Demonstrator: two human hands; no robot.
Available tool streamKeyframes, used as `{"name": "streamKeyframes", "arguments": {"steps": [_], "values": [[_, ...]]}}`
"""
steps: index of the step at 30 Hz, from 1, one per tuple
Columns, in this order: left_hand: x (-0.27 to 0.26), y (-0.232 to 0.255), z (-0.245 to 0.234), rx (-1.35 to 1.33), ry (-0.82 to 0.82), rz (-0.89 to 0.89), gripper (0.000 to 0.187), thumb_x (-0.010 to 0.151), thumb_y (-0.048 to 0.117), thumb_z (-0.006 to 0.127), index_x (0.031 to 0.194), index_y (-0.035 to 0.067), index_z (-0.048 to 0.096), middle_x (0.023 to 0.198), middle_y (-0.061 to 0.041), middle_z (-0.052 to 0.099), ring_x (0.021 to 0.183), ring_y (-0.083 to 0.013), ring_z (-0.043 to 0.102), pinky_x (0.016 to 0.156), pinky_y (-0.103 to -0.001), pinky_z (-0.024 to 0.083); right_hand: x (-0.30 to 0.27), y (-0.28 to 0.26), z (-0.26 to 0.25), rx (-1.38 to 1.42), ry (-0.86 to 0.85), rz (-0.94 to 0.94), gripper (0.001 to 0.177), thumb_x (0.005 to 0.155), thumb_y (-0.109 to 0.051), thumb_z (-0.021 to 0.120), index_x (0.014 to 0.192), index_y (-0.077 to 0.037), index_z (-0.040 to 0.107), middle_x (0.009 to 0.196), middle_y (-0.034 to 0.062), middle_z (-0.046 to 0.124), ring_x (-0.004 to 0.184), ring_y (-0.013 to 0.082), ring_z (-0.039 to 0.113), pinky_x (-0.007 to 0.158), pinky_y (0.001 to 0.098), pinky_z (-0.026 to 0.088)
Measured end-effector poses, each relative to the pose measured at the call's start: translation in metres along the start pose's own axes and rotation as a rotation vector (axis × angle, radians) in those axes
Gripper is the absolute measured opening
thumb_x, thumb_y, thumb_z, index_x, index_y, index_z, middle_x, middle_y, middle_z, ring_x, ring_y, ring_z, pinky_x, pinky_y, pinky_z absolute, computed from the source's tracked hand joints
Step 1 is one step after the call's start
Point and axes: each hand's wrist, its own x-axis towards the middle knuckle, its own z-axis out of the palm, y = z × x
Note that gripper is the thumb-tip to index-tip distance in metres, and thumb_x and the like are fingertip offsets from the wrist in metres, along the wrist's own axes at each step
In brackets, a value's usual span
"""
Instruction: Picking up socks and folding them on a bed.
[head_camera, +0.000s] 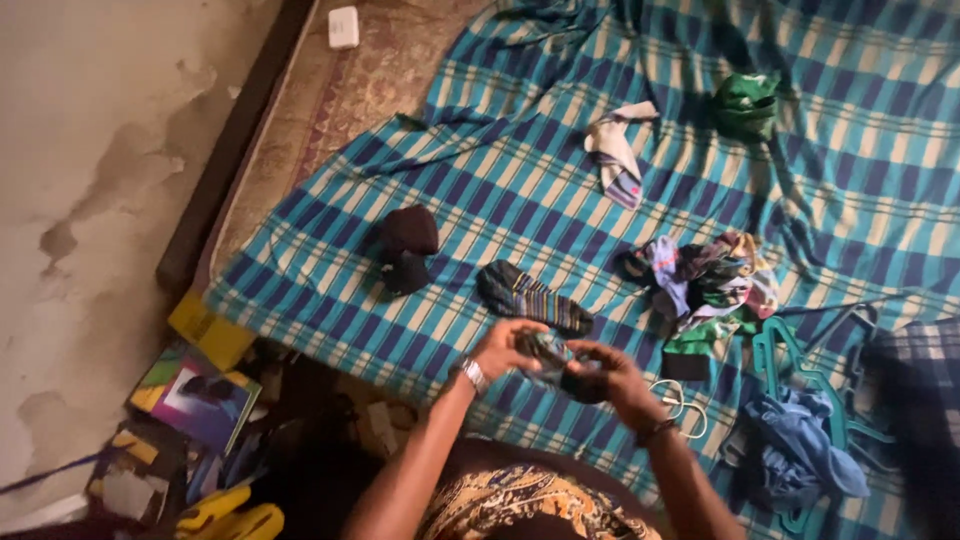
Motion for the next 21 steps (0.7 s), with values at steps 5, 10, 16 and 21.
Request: {"name": "streamKeyframes", "arguments": {"steps": [5, 10, 16, 21], "values": [[0.009, -0.001, -0.049, 0.663, 0.392, 0.158, 0.035, 0.065, 0.01, 0.089, 0.099, 0.005, 0.08, 0.09, -0.009, 0.077, 0.08, -0.0188, 0.072, 0.072, -0.033, 0.06, 0.017, -0.005, -0.04, -0.058, 0.073, -0.079, 0.031, 0.085, -0.001, 0.075, 0.116, -0.001, 0.071, 0.104, 0.0049, 0.076, 0.091, 0.0155, 0.071, 0.079, 0.0322, 0.059], [0.014, -0.014, -0.075, 0.913, 0.588, 0.041, 0.03, 0.078, 0.03, 0.086, 0.088, 0.002, 0.08, 0.081, -0.008, 0.075, 0.072, -0.0166, 0.071, 0.067, -0.035, 0.055, 0.023, 0.001, -0.046, -0.069, 0.187, -0.083, 0.027, 0.089, -0.001, 0.071, 0.116, -0.003, 0.072, 0.102, 0.0031, 0.073, 0.088, 0.013, 0.067, 0.073, 0.0305, 0.055], [0.014, -0.03, -0.062, 0.165, 0.491, 0.036, 0.024, 0.084, 0.023, 0.081, 0.103, 0.01, 0.077, 0.085, 0.002, 0.072, 0.072, -0.0084, 0.064, 0.061, -0.028, 0.049, -0.006, -0.018, -0.004, -0.016, 0.186, -0.027, 0.036, 0.096, -0.024, 0.067, 0.127, -0.004, 0.071, 0.102, 0.0033, 0.07, 0.083, 0.0135, 0.062, 0.068, 0.0279, 0.051], [-0.008, -0.012, -0.053, -0.068, 0.467, 0.08, 0.027, 0.073, 0.002, 0.068, 0.099, 0.01, 0.073, 0.082, 0.005, 0.069, 0.068, -0.0084, 0.061, 0.058, -0.026, 0.048, -0.008, 0.007, 0.0, -0.311, 0.011, 0.137, 0.066, 0.075, -0.018, 0.087, 0.133, 0.0, 0.06, 0.113, 0.0101, 0.072, 0.095, 0.0192, 0.067, 0.079, 0.0317, 0.055]]}}
